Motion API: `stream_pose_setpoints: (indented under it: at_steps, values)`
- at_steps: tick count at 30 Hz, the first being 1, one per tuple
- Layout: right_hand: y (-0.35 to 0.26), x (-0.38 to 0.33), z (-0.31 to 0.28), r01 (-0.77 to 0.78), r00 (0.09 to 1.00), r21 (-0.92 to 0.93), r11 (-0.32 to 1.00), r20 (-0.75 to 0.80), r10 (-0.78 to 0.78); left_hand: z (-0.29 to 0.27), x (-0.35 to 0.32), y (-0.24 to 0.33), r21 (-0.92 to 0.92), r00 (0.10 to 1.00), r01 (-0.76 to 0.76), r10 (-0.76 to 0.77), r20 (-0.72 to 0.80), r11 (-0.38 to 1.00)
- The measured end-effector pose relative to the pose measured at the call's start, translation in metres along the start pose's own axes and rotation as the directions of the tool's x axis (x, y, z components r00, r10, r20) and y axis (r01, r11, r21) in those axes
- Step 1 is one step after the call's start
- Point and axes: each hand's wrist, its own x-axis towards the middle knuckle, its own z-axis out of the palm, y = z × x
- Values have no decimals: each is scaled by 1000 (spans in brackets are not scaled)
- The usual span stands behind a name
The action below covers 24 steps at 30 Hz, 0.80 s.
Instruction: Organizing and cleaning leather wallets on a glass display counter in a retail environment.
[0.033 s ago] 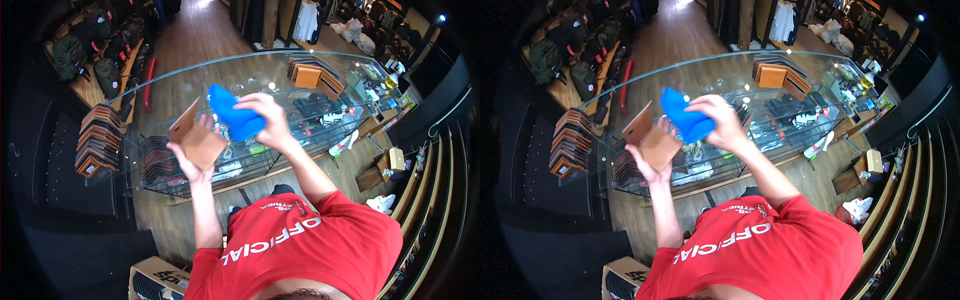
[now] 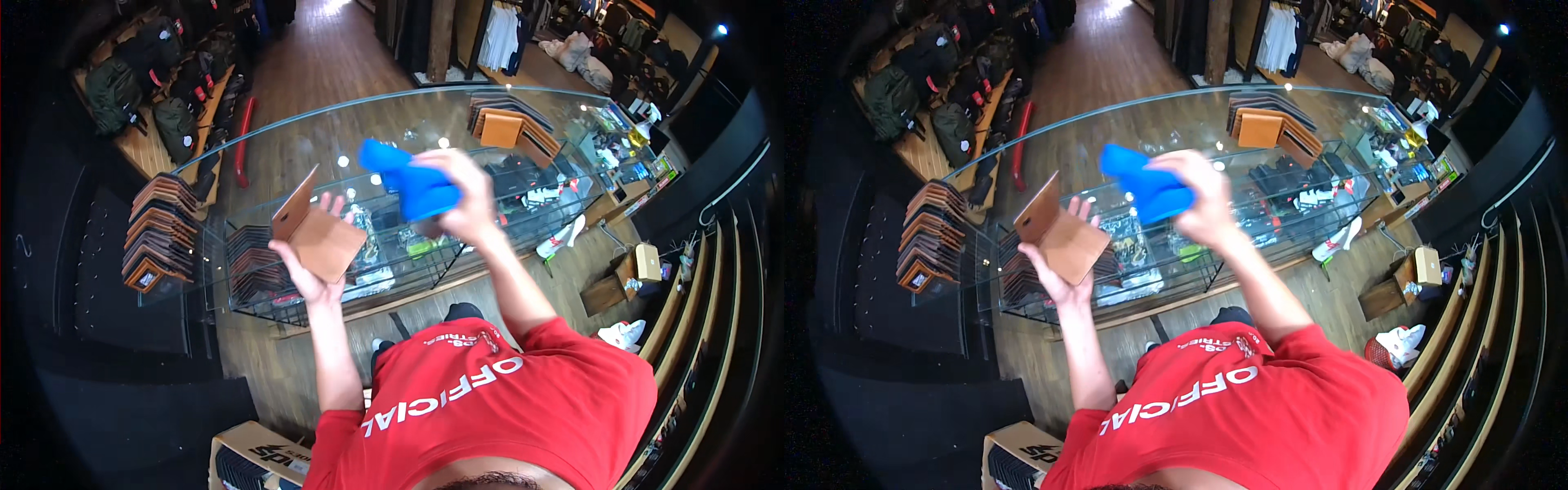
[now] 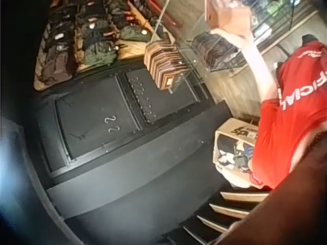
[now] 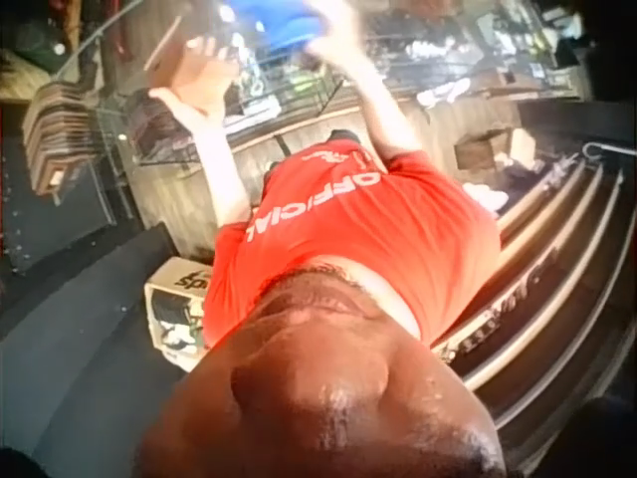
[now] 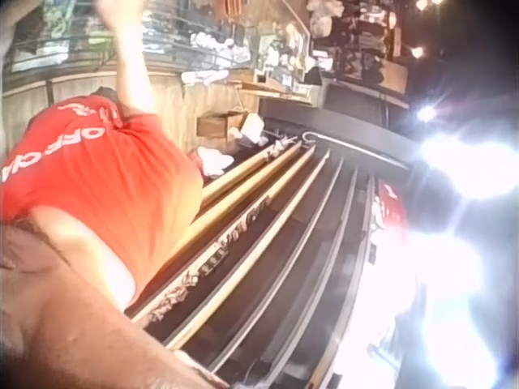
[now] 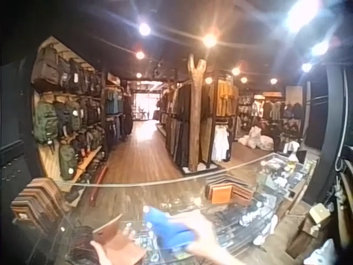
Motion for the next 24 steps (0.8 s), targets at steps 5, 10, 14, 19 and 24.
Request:
stream_pose_setpoints:
  at_steps: [5, 10, 14, 19, 24]
  values:
    - [102, -23, -209, -290, 852, -479, 829, -523, -5, -8, -10, -25, 232, 998, -42, 53, -40, 972]
    - [286, -71, -354, -539, 842, -704, 462, -442, 308, 8, 1, -97, 432, 916, -75, 233, -326, 899]
    - [393, -100, -351, -329, 938, -722, 609, -171, 303, 53, 15, -162, 598, 883, -206, 410, -228, 775]
    - [325, -51, -321, -307, 894, -514, 801, 135, 428, 79, 28, -225, 425, 820, -304, 461, -339, 853]
    - [233, -19, -293, -308, 903, 261, 915, 382, 195, 142, 31, -287, 467, 844, -195, 390, -369, 862]
